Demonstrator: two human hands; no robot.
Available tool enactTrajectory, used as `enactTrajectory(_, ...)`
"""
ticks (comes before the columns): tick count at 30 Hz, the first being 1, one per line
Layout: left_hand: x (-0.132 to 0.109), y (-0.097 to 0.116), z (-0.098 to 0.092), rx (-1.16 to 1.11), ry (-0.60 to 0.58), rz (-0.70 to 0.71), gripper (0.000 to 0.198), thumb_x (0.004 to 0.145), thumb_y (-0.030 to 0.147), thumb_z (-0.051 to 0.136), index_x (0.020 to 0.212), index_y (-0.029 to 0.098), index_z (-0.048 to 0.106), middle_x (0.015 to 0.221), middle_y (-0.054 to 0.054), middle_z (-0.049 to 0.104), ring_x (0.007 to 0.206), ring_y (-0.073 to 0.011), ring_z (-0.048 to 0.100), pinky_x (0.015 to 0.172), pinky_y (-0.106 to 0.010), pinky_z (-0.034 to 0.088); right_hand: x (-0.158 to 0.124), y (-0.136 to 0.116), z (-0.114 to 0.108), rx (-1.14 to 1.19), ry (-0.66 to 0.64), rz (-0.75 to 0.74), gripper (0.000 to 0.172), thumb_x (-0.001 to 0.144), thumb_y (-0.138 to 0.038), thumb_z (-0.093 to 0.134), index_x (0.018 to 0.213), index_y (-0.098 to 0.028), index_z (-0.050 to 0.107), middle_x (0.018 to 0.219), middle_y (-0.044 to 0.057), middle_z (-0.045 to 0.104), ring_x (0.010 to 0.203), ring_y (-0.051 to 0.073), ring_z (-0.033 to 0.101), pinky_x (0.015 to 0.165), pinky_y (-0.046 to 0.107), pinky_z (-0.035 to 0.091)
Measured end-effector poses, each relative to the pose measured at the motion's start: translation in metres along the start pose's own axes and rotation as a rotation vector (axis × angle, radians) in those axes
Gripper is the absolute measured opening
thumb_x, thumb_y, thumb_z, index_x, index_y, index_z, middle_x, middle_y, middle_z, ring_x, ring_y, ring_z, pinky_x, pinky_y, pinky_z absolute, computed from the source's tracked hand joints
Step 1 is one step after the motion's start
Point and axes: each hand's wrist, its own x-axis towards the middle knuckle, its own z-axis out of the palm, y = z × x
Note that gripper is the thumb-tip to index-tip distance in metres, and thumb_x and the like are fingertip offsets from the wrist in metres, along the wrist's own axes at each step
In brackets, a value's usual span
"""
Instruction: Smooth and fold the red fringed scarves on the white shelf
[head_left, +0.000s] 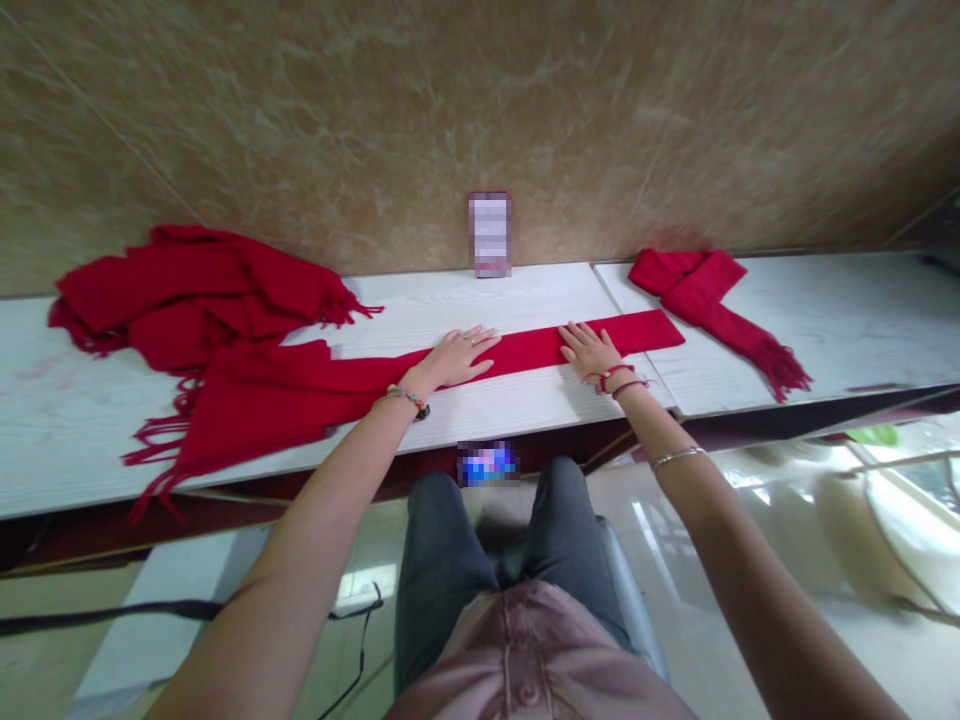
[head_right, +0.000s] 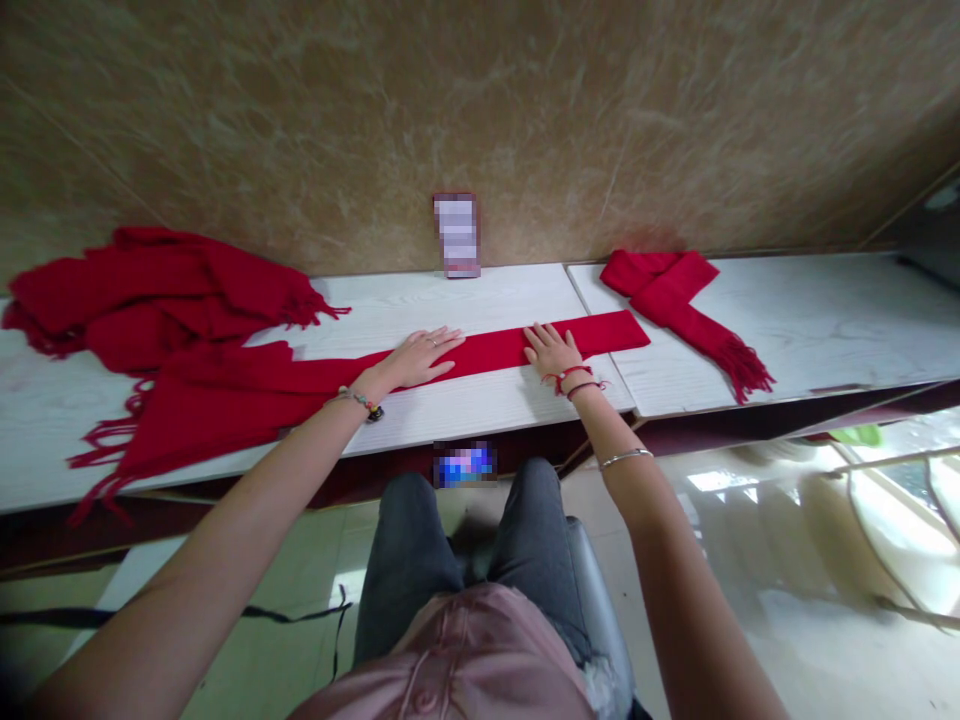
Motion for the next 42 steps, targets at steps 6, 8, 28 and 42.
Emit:
enactTrajectory(6, 0.000, 0.001, -0.001, -0.021, -0.007, -0.001, 0.055, 0.096, 0.043, 0.031, 0.147, 0.022, 0.029, 0.154, -0.005, 0.029, 0.142, -0.0211, 0.023, 0.112, -0.040, 0.021, -0.015, 0.069, -0.001, -0.012, 0.045, 0.245, 0.052, 0.096, -0.030, 0.026, 0.146, -0.018, 0.035, 0.153, 0.011, 0.031, 0.139, 0.030, 0.029, 0.107, 0.058, 0.028)
enactTrajectory(8, 0.000, 0.001, -0.001, -0.027, -0.002, 0.002, 0.055, 0.096, 0.043, 0.031, 0.147, 0.021, 0.029, 0.154, -0.006, 0.029, 0.142, -0.0219, 0.024, 0.113, -0.041, 0.021, -0.013, 0.065, -0.001, 0.013, 0.075, 0.242, 0.052, 0.096, -0.032, 0.025, 0.144, -0.015, 0.037, 0.152, 0.014, 0.032, 0.139, 0.031, 0.029, 0.106, 0.059, 0.029)
enactTrajectory(28, 0.000, -0.001, 0.000, -0.030, 0.026, 0.002, 0.054, 0.095, 0.043, 0.031, 0.145, 0.022, 0.032, 0.153, -0.006, 0.032, 0.140, -0.0213, 0.028, 0.111, -0.043, 0.024, -0.010, 0.089, -0.005, -0.011, 0.055, 0.293, 0.053, 0.096, -0.037, 0.026, 0.143, -0.018, 0.039, 0.152, 0.014, 0.032, 0.139, 0.033, 0.029, 0.106, 0.062, 0.027)
enactTrajectory(42, -0.001, 0.000, -0.001, -0.039, 0.024, 0.003, 0.054, 0.095, 0.043, 0.032, 0.146, 0.023, 0.032, 0.153, -0.005, 0.031, 0.141, -0.0203, 0.026, 0.112, -0.040, 0.023, 0.005, 0.027, 0.005, -0.013, 0.008, -0.015, 0.050, 0.097, -0.037, 0.025, 0.145, -0.027, 0.035, 0.154, 0.007, 0.031, 0.141, 0.027, 0.025, 0.107, 0.062, 0.025)
